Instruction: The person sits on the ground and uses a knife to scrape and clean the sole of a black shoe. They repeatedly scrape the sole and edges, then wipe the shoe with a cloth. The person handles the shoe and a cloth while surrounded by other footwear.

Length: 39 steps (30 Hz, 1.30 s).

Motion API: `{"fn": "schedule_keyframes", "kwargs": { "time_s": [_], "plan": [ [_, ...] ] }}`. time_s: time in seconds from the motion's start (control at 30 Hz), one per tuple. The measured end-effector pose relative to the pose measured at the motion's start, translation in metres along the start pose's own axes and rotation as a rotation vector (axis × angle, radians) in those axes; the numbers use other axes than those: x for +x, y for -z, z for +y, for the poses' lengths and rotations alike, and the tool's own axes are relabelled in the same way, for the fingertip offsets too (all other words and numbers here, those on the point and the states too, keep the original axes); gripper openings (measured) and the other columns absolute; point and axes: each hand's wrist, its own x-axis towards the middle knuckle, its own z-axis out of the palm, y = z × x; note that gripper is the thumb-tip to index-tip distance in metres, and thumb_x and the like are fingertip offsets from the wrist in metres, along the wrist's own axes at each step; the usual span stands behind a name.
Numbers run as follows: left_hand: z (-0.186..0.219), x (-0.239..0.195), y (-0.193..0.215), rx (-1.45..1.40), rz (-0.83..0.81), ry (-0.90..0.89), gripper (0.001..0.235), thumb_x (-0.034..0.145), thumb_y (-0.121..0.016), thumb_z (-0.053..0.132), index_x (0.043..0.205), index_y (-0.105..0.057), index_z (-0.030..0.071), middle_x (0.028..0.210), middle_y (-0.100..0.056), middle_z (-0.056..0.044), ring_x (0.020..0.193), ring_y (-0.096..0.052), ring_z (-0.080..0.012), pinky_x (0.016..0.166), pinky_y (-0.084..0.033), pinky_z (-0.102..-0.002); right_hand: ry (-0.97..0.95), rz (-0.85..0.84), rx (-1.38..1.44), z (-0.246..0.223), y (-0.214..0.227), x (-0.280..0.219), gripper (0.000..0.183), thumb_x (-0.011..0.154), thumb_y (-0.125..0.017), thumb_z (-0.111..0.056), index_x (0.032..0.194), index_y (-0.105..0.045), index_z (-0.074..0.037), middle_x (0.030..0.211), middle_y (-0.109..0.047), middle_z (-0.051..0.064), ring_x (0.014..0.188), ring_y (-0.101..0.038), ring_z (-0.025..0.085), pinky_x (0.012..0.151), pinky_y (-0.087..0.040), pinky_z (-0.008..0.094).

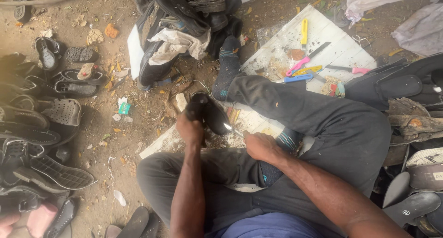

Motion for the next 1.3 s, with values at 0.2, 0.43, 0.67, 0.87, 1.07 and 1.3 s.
{"fn": "schedule_keyframes", "kwargs": {
  "time_s": [0.2, 0.43, 0.67, 0.87, 1.07, 1.3],
  "plan": [
    [-0.024, 0.008, -0.01, 0.309, 0.276, -0.248, 0.009, 0.091, -0.064, 0.004, 0.088, -0.071, -0.001, 0.089, -0.072, -0.017, 0.074, -0.065, -0.0315, 0.068, -0.052, -0.045, 0.032, 0.053, -0.025, 0.001, -0.014, 0.009, 0.021, 0.089, -0.051, -0.005, 0.109, -0.059, 0.0, 0.084, -0.071, 0.024, 0.081, -0.072, 0.043, 0.069, -0.053, 0.055],
    [0.001, 0.154, 0.01, 0.087, 0.364, 0.182, 0.031, 0.107, -0.055, 0.018, 0.083, -0.067, 0.002, 0.081, -0.069, -0.011, 0.055, -0.057, -0.0122, 0.049, -0.049, -0.03, -0.05, -0.107, -0.089, -0.003, -0.006, 0.011, 0.025, 0.097, -0.053, -0.017, 0.112, -0.057, 0.002, 0.086, -0.071, 0.022, 0.081, -0.074, 0.037, 0.07, -0.055, 0.052],
    [0.099, 0.166, 0.045, 0.198, 0.441, -0.227, 0.013, 0.096, -0.065, 0.009, 0.084, -0.069, 0.003, 0.091, -0.071, -0.01, 0.075, -0.065, -0.018, 0.069, -0.054, -0.036, 0.014, -0.058, -0.059, 0.002, -0.012, 0.014, 0.025, 0.092, -0.05, -0.006, 0.115, -0.058, 0.001, 0.087, -0.073, 0.021, 0.082, -0.072, 0.038, 0.074, -0.054, 0.053],
    [0.215, -0.082, -0.067, -0.222, 0.003, -0.88, 0.007, 0.099, -0.066, 0.01, 0.093, -0.071, 0.011, 0.105, -0.072, -0.006, 0.089, -0.069, -0.0185, 0.082, -0.057, -0.034, 0.182, 0.049, -0.165, 0.017, -0.036, 0.02, 0.02, 0.092, -0.057, -0.017, 0.108, -0.064, -0.008, 0.097, -0.075, 0.019, 0.092, -0.072, 0.04, 0.079, -0.056, 0.052],
    [0.297, -0.254, -0.046, -0.627, -0.955, -1.291, 0.009, 0.104, -0.066, 0.013, 0.104, -0.072, 0.019, 0.122, -0.073, -0.002, 0.103, -0.072, -0.0179, 0.093, -0.059, -0.031, -0.01, -0.005, -0.032, 0.008, -0.021, 0.006, 0.038, 0.097, -0.054, -0.021, 0.134, -0.057, -0.01, 0.1, -0.073, 0.021, 0.097, -0.067, 0.044, 0.083, -0.051, 0.056],
    [0.067, -0.04, -0.045, 0.045, 0.228, -0.135, 0.05, 0.087, -0.075, 0.016, 0.129, -0.059, -0.005, 0.122, -0.062, -0.022, 0.116, -0.059, -0.0357, 0.102, -0.048, -0.047, 0.058, -0.037, -0.056, 0.029, -0.038, 0.015, 0.029, 0.095, -0.055, -0.02, 0.122, -0.063, -0.011, 0.104, -0.073, 0.018, 0.099, -0.07, 0.04, 0.083, -0.054, 0.052]
  ]
}}
